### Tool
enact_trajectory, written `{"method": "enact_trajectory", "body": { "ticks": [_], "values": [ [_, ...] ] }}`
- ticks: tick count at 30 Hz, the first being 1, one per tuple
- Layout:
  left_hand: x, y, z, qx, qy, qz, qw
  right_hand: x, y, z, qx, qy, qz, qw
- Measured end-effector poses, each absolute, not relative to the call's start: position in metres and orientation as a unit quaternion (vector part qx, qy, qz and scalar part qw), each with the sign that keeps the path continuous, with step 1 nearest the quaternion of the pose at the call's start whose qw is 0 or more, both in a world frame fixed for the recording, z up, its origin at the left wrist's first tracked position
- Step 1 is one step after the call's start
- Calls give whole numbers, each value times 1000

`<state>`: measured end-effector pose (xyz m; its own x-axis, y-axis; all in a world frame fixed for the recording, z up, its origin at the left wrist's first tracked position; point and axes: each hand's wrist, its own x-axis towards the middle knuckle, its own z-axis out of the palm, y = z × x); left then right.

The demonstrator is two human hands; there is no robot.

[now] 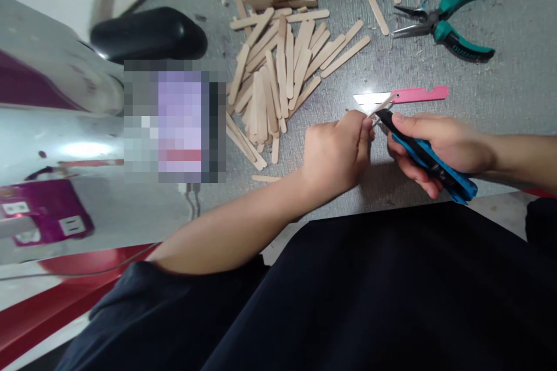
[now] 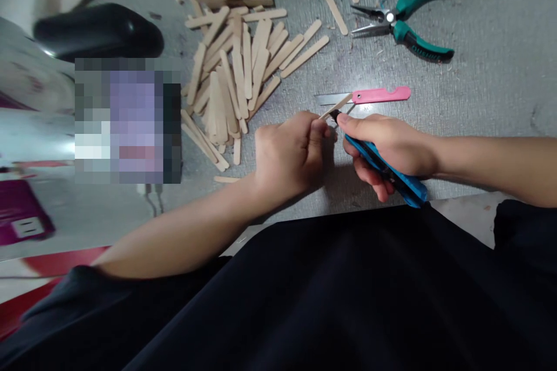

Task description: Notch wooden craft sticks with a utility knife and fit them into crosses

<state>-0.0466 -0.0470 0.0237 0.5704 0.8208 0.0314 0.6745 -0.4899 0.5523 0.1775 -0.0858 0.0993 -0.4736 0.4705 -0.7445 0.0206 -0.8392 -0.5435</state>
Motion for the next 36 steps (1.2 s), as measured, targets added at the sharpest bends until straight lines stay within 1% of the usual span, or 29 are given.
{"method": "enact_trajectory", "body": {
  "ticks": [7, 14, 19, 23, 26, 28, 31, 33, 36],
  "values": [
    [-45, -43, 27, 796, 432, 212, 368, 176, -83, 85, -415, -188, 875, 163],
    [-43, -42, 29, 783, 437, 240, 372, 177, -80, 83, -368, -170, 896, 184],
    [-43, -40, 31, 758, 433, 245, 422, 179, -78, 78, -355, -176, 899, 184],
    [-47, -40, 31, 725, 447, 259, 455, 183, -78, 74, -341, -218, 898, 171],
    [-50, -42, 28, 696, 448, 292, 479, 189, -78, 76, -354, -276, 873, 192],
    [-50, -43, 26, 662, 427, 327, 522, 193, -80, 79, -367, -326, 845, 213],
    [-45, -41, 30, 569, 358, 356, 649, 197, -85, 83, -388, -399, 793, 248],
    [-42, -37, 39, 503, 315, 319, 739, 196, -90, 85, -395, -439, 762, 265],
    [-40, -32, 54, 449, 322, 241, 798, 189, -96, 88, -427, -505, 698, 275]
  ]
}}
